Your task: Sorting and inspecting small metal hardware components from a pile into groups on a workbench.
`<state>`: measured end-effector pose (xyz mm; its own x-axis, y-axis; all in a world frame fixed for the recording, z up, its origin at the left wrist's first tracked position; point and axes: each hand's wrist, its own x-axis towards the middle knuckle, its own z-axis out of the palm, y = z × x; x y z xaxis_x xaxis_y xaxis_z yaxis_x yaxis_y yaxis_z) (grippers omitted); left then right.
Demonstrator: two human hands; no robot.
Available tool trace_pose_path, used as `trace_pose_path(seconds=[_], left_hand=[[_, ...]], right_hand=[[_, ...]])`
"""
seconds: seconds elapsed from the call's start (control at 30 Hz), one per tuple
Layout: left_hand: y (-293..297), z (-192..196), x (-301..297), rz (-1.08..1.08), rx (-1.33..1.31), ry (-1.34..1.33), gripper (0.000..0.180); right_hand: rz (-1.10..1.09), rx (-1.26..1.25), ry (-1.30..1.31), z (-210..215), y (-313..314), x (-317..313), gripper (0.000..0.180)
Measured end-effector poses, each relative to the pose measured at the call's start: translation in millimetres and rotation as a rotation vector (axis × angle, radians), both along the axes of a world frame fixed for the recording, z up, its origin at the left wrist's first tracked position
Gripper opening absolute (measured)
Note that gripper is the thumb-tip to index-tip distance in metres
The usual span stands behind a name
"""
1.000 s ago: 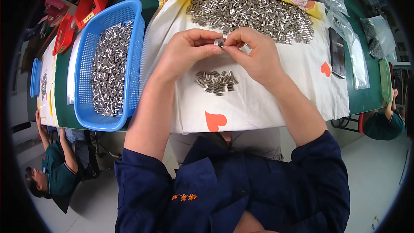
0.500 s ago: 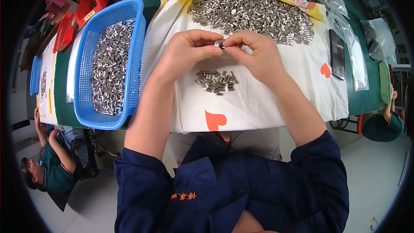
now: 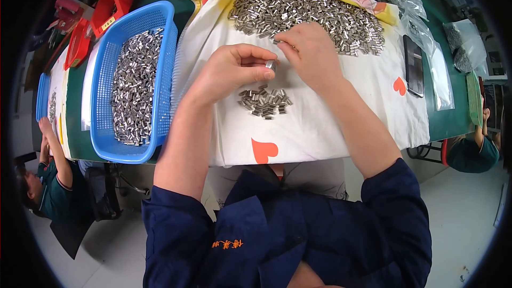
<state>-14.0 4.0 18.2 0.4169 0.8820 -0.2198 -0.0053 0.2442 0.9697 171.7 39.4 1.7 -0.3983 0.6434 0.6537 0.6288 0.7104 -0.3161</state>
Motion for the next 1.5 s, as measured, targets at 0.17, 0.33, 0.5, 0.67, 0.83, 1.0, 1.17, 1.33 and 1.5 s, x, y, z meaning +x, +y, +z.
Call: trace_pose_path(seconds=[0.17, 0.33, 0.5, 0.67, 0.83, 1.0, 1.17, 1.33, 1.5], left_hand=[[-10, -12, 1, 0.042, -0.054, -0.013, 0.025], [-18, -8, 3, 0.078, -0.03, -0.052, 0.026], [-10, -10, 1, 0.184, -0.097, -0.173, 0.027], [-4, -5, 3, 0.235, -0.021, -0.271, 0.031], [-4, -12, 1, 0.159, 0.004, -0.232, 0.032], [-8, -11, 3, 0.152, -0.01, -0.156, 0.031], [-10, -12, 7, 0.174, 0.103, -0.059, 0.03], [-10, -11, 5, 0.207, 0.064, -0.128, 0.031], [-10, -11, 7, 0.209, 0.066, -0.093, 0.031]], right_hand=[[-0.038, -0.078, -0.15, -17, -10, -7, 0.005], [-0.075, -0.158, -0.176, -6, -26, -7, 0.003], [-0.051, -0.217, -0.162, -4, -22, -4, 0.005], [0.085, -0.693, 0.333, 20, -24, 2, 0.008], [0.183, -0.715, 0.432, 18, -28, 0, 0.011], [0.159, -0.71, 0.333, 23, -35, -1, 0.01], [0.111, -0.219, 0.12, 16, -40, -6, 0.006], [0.104, -0.311, 0.259, 18, -41, -10, 0.006], [0.109, -0.245, 0.182, 15, -39, -9, 0.005]])
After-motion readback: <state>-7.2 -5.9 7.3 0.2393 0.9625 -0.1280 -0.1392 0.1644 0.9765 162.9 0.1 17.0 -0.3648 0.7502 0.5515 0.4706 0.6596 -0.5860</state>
